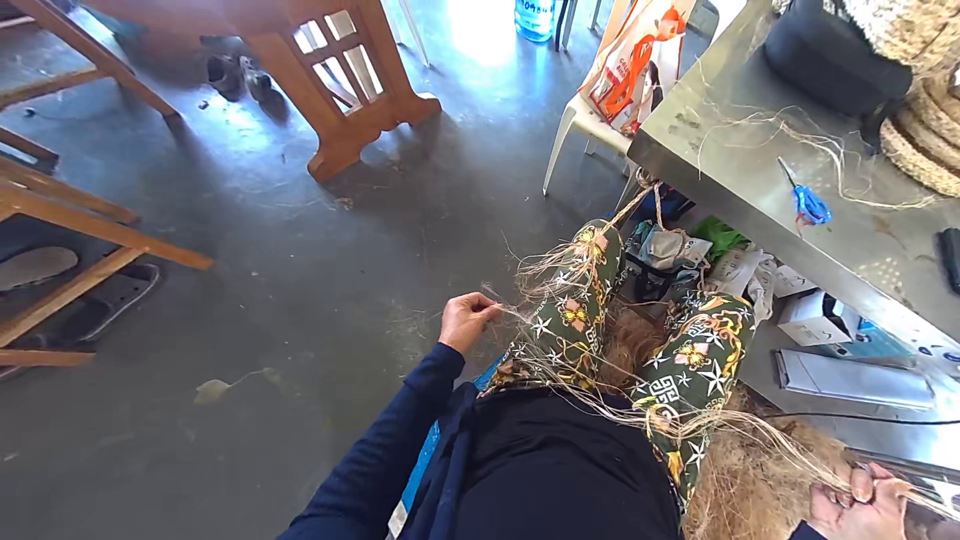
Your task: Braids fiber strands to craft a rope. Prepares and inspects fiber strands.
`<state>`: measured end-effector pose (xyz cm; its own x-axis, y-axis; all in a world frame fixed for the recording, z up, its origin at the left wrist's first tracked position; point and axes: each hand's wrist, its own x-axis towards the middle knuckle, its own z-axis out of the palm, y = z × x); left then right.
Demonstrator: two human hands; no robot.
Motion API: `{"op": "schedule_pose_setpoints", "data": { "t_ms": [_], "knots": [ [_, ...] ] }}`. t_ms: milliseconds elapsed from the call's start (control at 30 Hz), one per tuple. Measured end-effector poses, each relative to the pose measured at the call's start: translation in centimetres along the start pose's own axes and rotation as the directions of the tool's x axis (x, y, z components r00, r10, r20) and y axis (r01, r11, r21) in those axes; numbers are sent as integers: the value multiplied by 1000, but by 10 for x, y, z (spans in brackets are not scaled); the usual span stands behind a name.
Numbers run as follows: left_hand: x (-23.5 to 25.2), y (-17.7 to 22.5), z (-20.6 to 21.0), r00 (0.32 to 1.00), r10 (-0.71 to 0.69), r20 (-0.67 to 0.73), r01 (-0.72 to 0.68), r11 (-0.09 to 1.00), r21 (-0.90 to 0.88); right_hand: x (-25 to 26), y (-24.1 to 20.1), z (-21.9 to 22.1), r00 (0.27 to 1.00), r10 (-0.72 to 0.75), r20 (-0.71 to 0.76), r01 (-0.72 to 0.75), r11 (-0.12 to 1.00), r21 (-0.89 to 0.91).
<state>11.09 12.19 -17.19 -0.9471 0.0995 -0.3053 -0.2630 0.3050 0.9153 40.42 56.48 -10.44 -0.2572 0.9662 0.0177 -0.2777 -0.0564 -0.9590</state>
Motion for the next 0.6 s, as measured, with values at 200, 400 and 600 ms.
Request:
{"op": "schedule_pose_setpoints", "data": {
  "t_ms": [200, 400, 600],
  "knots": [
    [2, -10, -19, 996, 88, -1, -87, 986, 145, 3, 4, 7, 999, -26, -26, 26, 1000, 9],
    [4, 14, -51, 984, 138, 114, -164, 950, 266, 2, 5, 23, 999, -30, -19, 30, 999, -16],
    [14, -2, -63, 865, 36, 500, -182, 952, 247, -6, 9, 26, 992, -25, 121, 31, 998, -49]
  ]
}}
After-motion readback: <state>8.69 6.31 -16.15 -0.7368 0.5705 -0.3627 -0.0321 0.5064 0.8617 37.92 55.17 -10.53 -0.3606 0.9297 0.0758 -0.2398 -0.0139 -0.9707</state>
